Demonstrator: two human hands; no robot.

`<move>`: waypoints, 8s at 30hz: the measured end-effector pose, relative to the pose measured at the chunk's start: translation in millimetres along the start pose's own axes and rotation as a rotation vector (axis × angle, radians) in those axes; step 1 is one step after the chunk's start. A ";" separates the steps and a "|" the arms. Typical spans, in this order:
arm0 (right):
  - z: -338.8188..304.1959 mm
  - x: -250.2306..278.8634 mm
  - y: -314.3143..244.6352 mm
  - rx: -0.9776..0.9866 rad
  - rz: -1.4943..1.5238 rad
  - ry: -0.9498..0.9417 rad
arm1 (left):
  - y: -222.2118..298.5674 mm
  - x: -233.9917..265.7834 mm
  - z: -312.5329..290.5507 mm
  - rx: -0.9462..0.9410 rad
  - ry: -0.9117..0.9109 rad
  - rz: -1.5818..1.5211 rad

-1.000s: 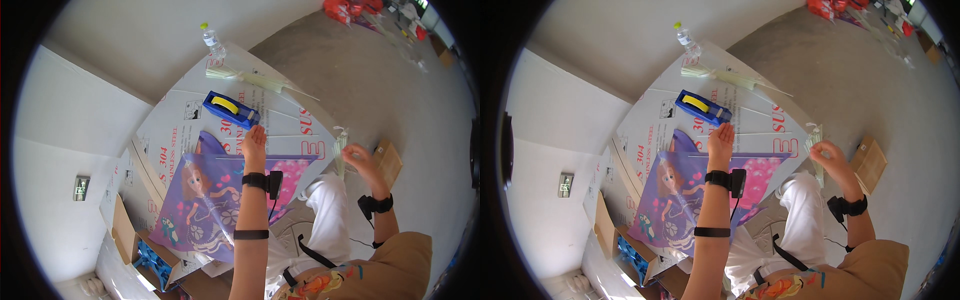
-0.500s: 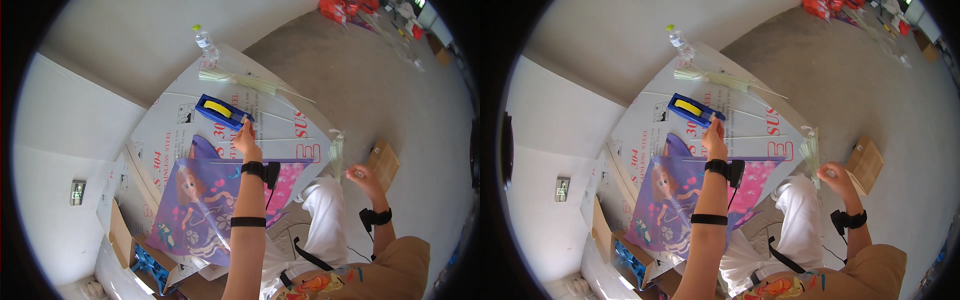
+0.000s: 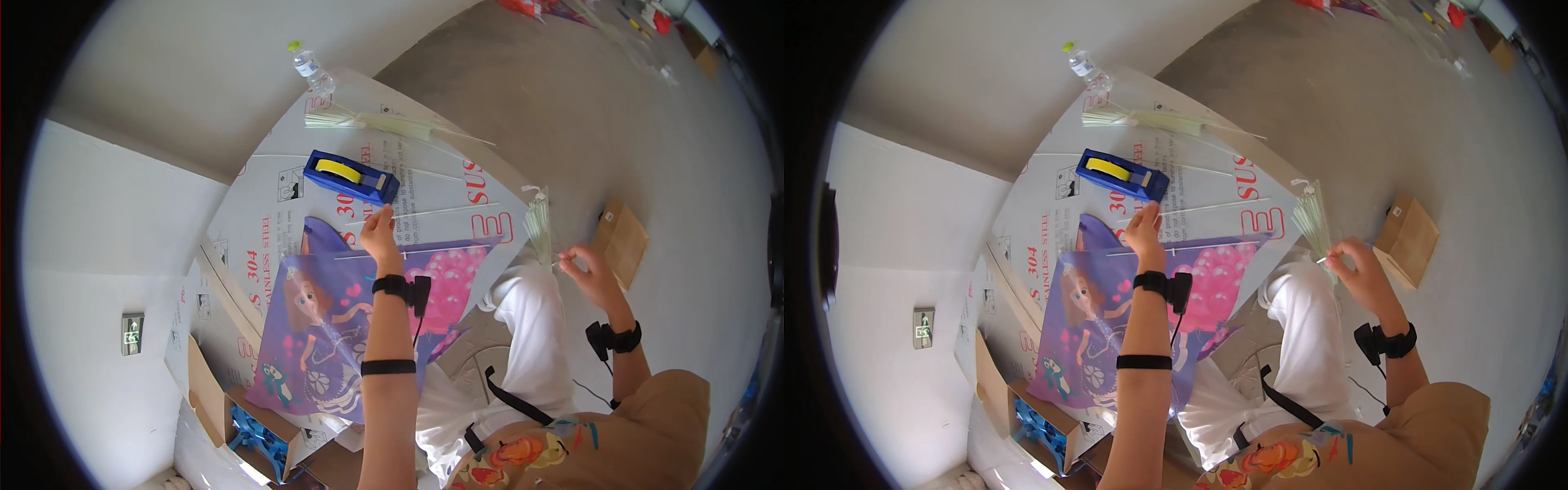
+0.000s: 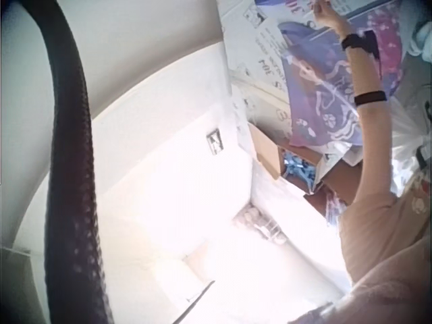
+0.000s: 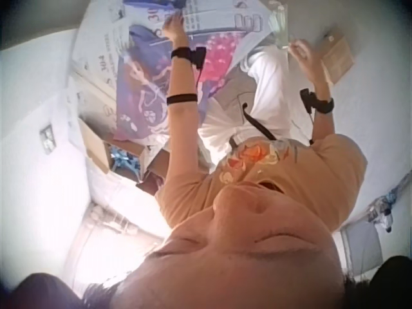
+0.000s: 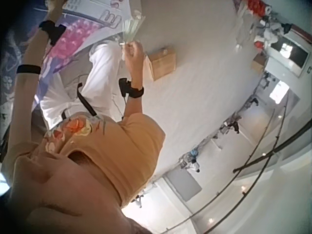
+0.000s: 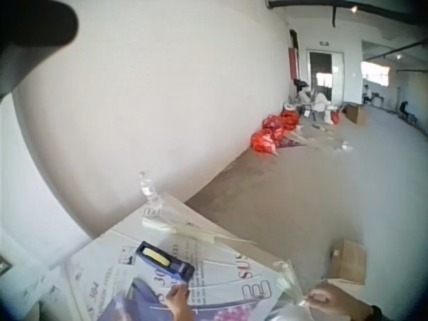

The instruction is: Assembling a printed plastic kite by inserting rods and securing them with tape.

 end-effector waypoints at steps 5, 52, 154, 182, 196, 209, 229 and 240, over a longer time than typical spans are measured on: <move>-6.0 13.4 -31.0 0.100 -0.012 -0.243 | 21.4 54.0 -33.9 0.251 -0.005 -0.771; 90.4 -147.9 48.7 -0.126 0.089 0.103 | 41.2 145.1 31.7 -0.193 -0.040 0.438; 123.3 -297.9 -139.0 0.173 0.949 -0.190 | 26.3 134.1 24.1 -0.568 0.271 0.849; 119.7 -298.8 -77.3 0.034 0.836 -0.106 | 19.7 130.3 25.3 -0.573 0.250 0.825; 87.4 -174.5 51.0 -0.138 0.613 0.342 | 18.1 137.7 28.8 -0.583 0.251 0.824; 103.7 -202.1 -15.4 0.254 0.338 0.079 | 12.5 143.6 30.7 -0.619 0.209 0.835; 105.5 -209.3 3.6 0.591 -0.174 0.312 | -46.3 19.4 -116.5 -0.731 -0.964 1.574; 103.3 -184.5 36.3 0.417 -0.081 0.245 | -35.9 49.9 -97.5 -0.717 -0.911 1.649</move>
Point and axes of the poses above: each hand's wrist, its own z-axis towards the middle knuckle, its own x-axis out of the back of the hand, y = z × x, the point moved 2 cm from there along z, towards the middle knuckle, and after that the axes turned 12 degrees about -z, right-handed, at the moved point
